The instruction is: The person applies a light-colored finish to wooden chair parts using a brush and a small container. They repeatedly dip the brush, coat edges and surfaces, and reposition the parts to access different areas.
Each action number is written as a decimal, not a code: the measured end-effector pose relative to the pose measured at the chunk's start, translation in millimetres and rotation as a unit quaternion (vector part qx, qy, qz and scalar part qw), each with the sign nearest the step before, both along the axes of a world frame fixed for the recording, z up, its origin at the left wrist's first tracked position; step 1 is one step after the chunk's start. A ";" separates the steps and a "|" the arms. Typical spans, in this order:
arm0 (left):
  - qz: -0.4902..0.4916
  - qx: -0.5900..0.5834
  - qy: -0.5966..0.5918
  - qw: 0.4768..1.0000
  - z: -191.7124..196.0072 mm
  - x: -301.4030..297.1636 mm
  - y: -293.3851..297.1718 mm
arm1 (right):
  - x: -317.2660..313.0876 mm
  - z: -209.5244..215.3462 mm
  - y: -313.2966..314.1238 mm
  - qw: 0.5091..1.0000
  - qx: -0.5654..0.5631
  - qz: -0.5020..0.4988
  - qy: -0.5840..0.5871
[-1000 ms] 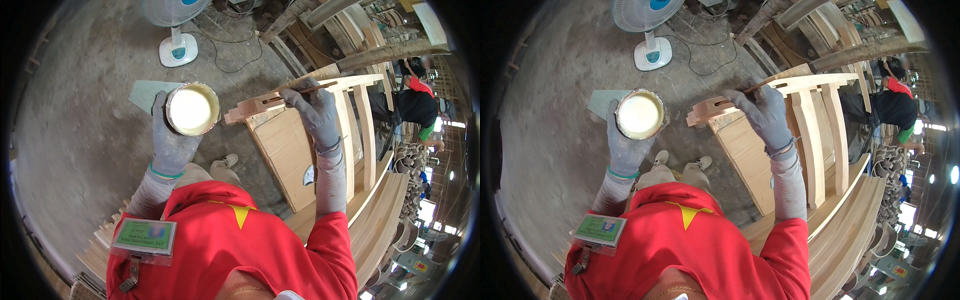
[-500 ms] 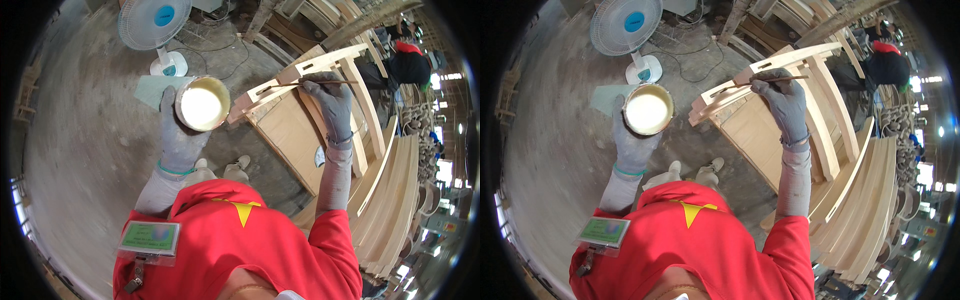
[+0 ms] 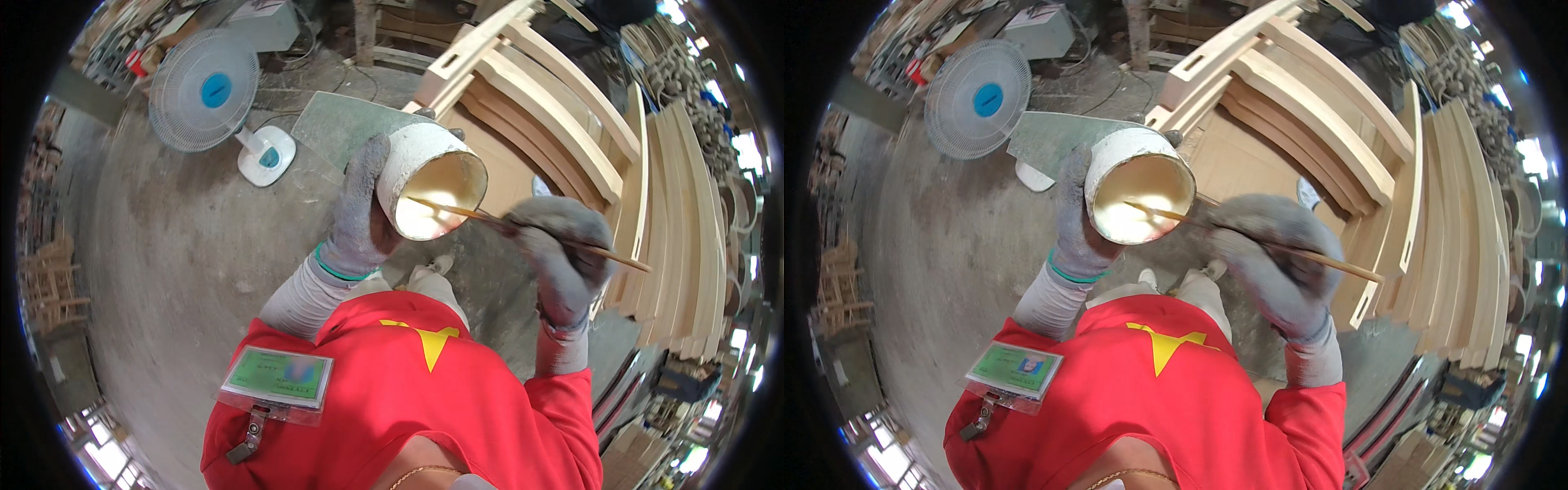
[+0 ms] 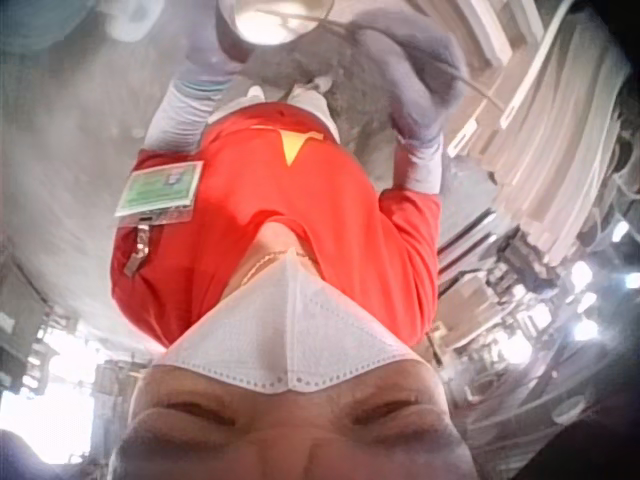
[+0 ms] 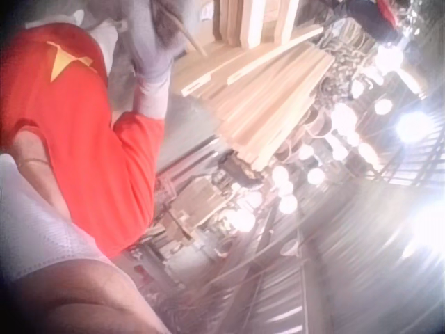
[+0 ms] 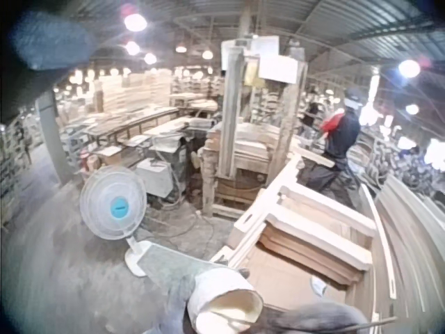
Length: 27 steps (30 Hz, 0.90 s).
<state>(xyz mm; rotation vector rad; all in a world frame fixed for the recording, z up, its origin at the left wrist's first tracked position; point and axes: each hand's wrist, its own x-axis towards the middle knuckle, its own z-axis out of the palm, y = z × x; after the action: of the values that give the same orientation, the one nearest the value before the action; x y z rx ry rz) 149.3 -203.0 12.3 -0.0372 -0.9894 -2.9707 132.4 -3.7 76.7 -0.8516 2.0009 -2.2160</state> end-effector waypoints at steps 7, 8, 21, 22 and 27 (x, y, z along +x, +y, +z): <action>-0.106 0.141 0.060 0.982 2.6 -31.1 56.9 | 15.9 -9.1 50.4 0.989 -0.070 -0.132 0.004; -0.124 0.173 0.077 0.974 0.9 -34.2 67.5 | 17.2 -9.6 60.1 0.986 -0.111 -0.123 0.011; -0.082 0.123 0.026 0.989 9.7 -52.7 199.9 | 34.1 -27.3 148.8 0.953 -0.141 -0.262 0.055; -0.076 0.117 0.024 0.990 9.5 -52.6 208.3 | 35.7 -28.3 154.3 0.958 -0.116 -0.251 0.071; -0.083 0.099 0.012 0.992 8.2 -60.2 240.3 | 53.1 -30.8 163.3 0.946 -0.081 -0.288 0.125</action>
<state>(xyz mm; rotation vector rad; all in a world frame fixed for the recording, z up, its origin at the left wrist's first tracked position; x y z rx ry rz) 89.0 37.4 20.5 -0.1604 -0.7184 -3.1951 185.5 159.7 45.9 -0.6438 2.4694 -2.7227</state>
